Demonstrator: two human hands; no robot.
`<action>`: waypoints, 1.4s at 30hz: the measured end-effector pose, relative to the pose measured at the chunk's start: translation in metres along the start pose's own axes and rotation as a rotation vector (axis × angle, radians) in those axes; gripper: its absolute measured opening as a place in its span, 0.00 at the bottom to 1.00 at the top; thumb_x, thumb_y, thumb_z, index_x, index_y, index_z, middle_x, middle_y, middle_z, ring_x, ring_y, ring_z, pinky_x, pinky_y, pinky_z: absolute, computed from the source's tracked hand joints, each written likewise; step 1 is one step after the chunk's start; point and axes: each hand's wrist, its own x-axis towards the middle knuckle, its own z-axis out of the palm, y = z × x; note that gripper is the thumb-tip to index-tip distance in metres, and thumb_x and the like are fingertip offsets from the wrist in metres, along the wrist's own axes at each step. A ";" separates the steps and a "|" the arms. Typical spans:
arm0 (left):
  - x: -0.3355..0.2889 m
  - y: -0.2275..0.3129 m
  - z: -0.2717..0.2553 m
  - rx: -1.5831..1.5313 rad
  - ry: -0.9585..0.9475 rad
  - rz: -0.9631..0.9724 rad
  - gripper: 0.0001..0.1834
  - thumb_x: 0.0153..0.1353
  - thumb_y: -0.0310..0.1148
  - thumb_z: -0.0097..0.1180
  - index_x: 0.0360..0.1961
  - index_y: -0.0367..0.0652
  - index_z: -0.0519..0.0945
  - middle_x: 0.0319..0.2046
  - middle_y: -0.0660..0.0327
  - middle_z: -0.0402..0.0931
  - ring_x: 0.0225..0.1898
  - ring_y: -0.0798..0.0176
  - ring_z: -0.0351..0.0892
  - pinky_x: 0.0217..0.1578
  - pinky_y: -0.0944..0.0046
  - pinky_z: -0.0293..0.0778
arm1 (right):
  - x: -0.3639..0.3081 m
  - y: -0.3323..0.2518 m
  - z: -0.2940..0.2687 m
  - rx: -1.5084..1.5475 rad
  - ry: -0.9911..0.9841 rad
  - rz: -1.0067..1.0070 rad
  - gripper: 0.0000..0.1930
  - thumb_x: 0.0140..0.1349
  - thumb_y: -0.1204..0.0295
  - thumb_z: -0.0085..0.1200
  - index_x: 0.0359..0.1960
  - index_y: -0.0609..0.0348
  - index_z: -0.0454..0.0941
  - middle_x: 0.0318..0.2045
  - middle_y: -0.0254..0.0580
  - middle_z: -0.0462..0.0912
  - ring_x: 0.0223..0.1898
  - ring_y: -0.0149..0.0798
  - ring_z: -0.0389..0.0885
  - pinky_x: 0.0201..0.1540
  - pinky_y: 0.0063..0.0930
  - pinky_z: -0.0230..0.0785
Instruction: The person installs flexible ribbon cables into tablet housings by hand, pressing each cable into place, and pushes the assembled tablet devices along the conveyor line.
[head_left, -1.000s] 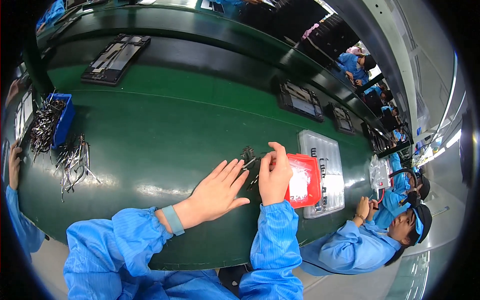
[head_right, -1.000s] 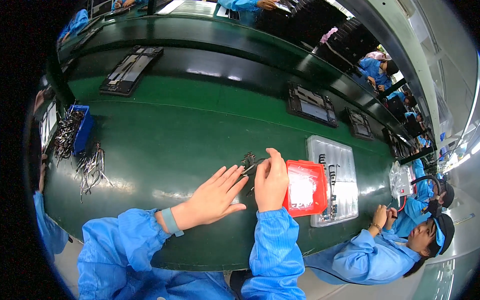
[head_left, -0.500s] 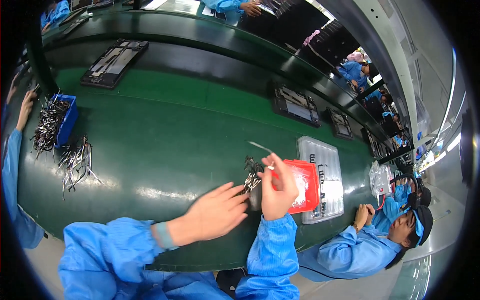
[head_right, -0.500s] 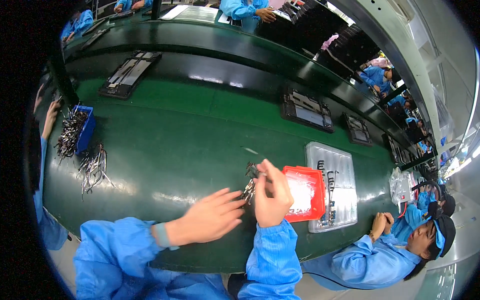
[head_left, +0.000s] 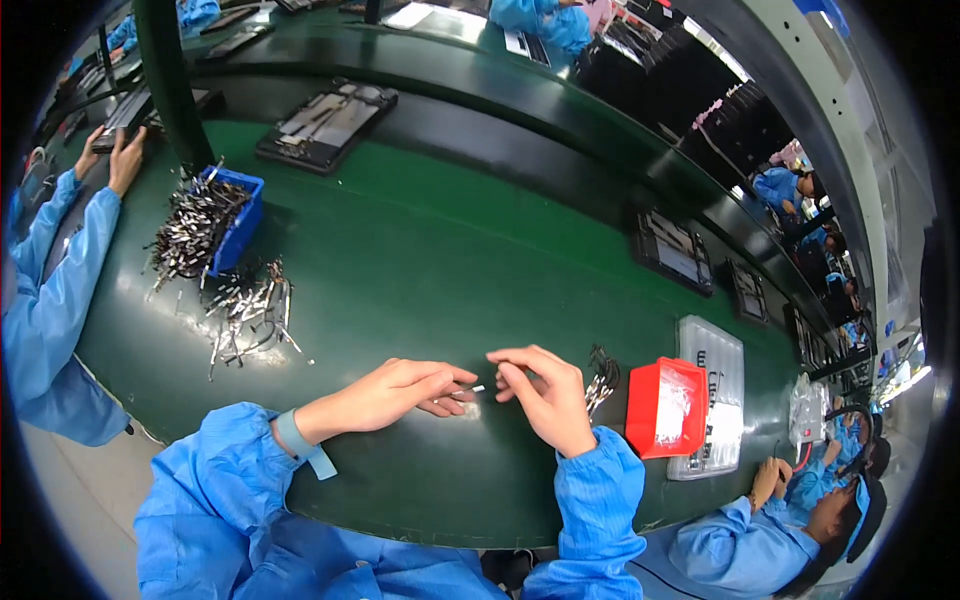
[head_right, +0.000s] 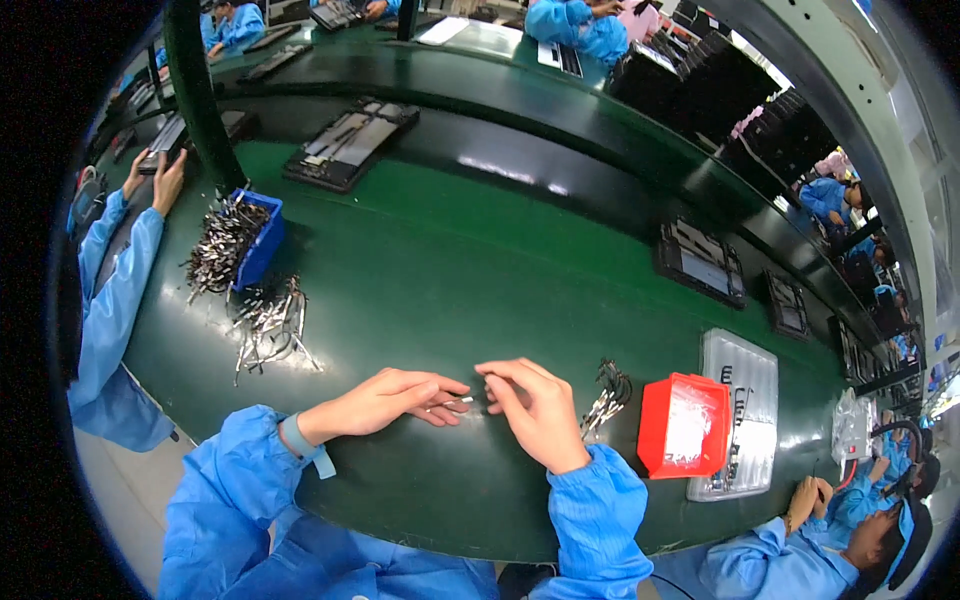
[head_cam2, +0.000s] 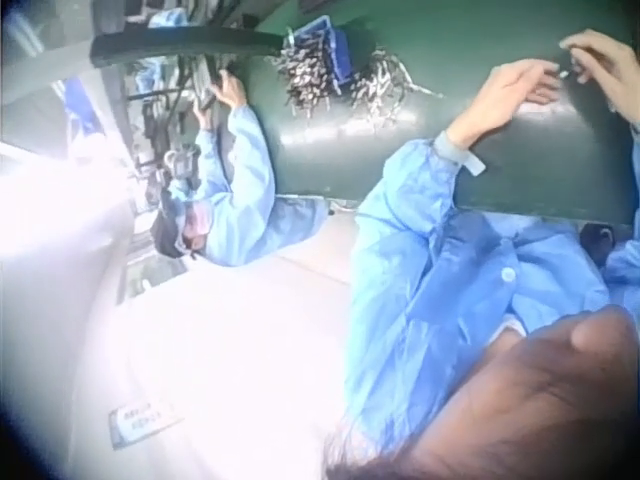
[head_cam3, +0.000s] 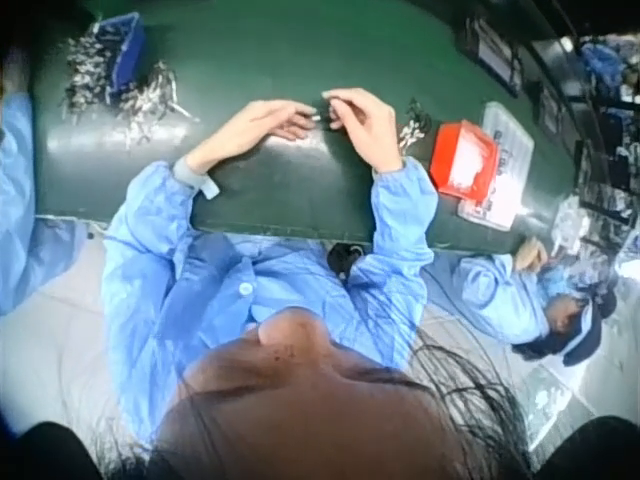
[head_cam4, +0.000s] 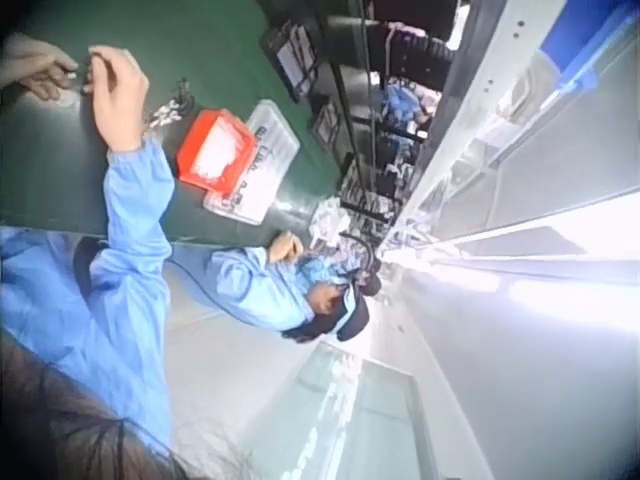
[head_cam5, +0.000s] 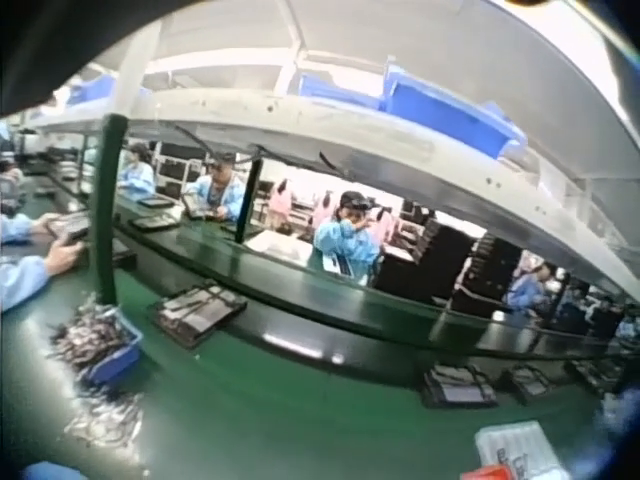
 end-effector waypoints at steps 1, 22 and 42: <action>-0.001 0.003 -0.001 0.054 -0.025 -0.023 0.20 0.73 0.34 0.41 0.60 0.34 0.70 0.47 0.49 0.80 0.48 0.59 0.82 0.51 0.60 0.78 | 0.005 -0.003 0.004 -0.040 -0.005 -0.030 0.10 0.66 0.79 0.51 0.46 0.63 0.81 0.35 0.39 0.79 0.34 0.30 0.81 0.35 0.23 0.80; -0.004 -0.005 0.006 0.102 -0.043 0.125 0.17 0.73 0.27 0.39 0.58 0.32 0.70 0.45 0.48 0.80 0.47 0.55 0.82 0.50 0.57 0.79 | -0.013 0.004 0.043 -0.303 0.334 -0.348 0.11 0.51 0.81 0.66 0.38 0.62 0.86 0.35 0.44 0.85 0.38 0.40 0.83 0.41 0.28 0.75; -0.003 -0.007 0.007 0.195 -0.001 0.196 0.12 0.73 0.28 0.39 0.49 0.32 0.72 0.42 0.48 0.82 0.46 0.53 0.83 0.48 0.58 0.80 | -0.008 0.007 0.051 -0.558 0.348 -0.578 0.10 0.50 0.83 0.65 0.36 0.64 0.85 0.32 0.44 0.86 0.38 0.46 0.84 0.43 0.33 0.77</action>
